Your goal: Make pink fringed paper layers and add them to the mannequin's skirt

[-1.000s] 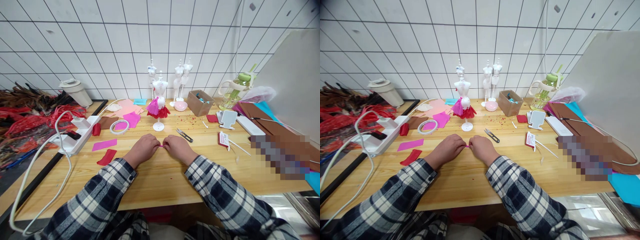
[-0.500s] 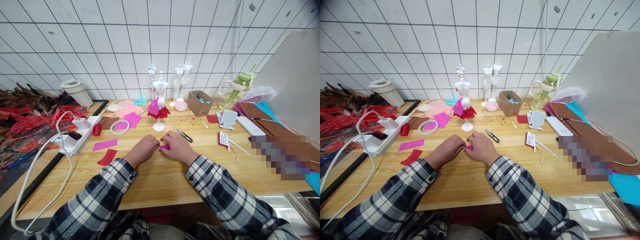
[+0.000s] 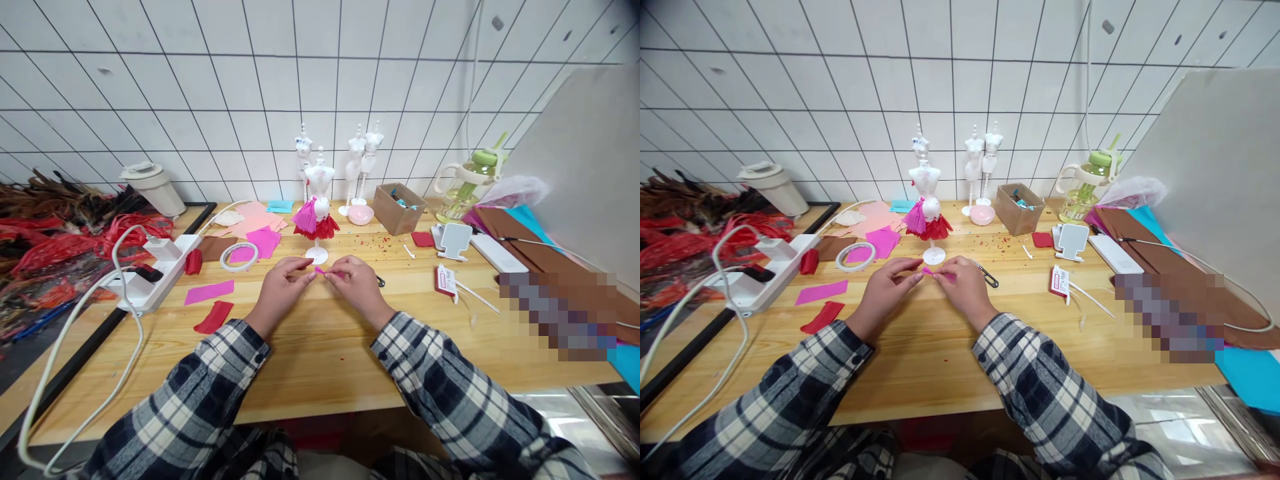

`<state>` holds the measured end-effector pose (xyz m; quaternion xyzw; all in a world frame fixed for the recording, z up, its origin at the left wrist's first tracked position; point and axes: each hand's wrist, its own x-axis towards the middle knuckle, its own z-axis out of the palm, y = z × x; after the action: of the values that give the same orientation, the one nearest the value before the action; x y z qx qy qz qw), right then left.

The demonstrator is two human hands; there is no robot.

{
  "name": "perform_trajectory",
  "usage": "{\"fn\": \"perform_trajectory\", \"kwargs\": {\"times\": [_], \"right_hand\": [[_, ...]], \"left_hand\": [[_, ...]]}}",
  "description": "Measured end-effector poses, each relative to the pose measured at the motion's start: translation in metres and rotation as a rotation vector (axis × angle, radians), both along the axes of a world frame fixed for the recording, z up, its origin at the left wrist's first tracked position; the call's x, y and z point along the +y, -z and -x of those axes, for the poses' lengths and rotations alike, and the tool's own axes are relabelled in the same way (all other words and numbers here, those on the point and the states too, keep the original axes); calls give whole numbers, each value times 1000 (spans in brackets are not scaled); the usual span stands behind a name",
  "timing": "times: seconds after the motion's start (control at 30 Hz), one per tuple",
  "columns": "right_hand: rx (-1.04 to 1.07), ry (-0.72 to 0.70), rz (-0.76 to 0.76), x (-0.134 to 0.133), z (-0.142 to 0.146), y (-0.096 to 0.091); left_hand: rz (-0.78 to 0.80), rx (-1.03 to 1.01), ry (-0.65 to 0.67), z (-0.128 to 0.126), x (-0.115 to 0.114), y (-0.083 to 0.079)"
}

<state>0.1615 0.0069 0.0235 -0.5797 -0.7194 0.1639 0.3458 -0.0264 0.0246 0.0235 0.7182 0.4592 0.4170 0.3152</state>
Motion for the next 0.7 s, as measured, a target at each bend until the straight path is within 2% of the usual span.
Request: {"fn": "perform_trajectory", "kwargs": {"times": [0.07, 0.13, 0.27, 0.37, 0.47, 0.6, 0.7], "right_hand": [[146, 46, -2, 0, 3, 0], [216, 65, -8, -2, 7, 0], [222, 58, -57, -8, 13, -2], [192, 57, -71, -10, 16, -2], [186, 59, -68, -10, 18, 0], [182, 15, -55, -7, 17, 2], [177, -28, -96, -8, 11, -2]], "left_hand": [[257, -271, 63, -7, -3, 3], [433, -463, 110, -15, -7, 6], [563, -673, 35, -26, -14, 6], [529, -745, -24, -27, -15, 7], [456, -732, -45, -27, -13, 10], [344, -582, -57, -23, -11, 11], [134, -385, -97, -14, -10, 4]]}}
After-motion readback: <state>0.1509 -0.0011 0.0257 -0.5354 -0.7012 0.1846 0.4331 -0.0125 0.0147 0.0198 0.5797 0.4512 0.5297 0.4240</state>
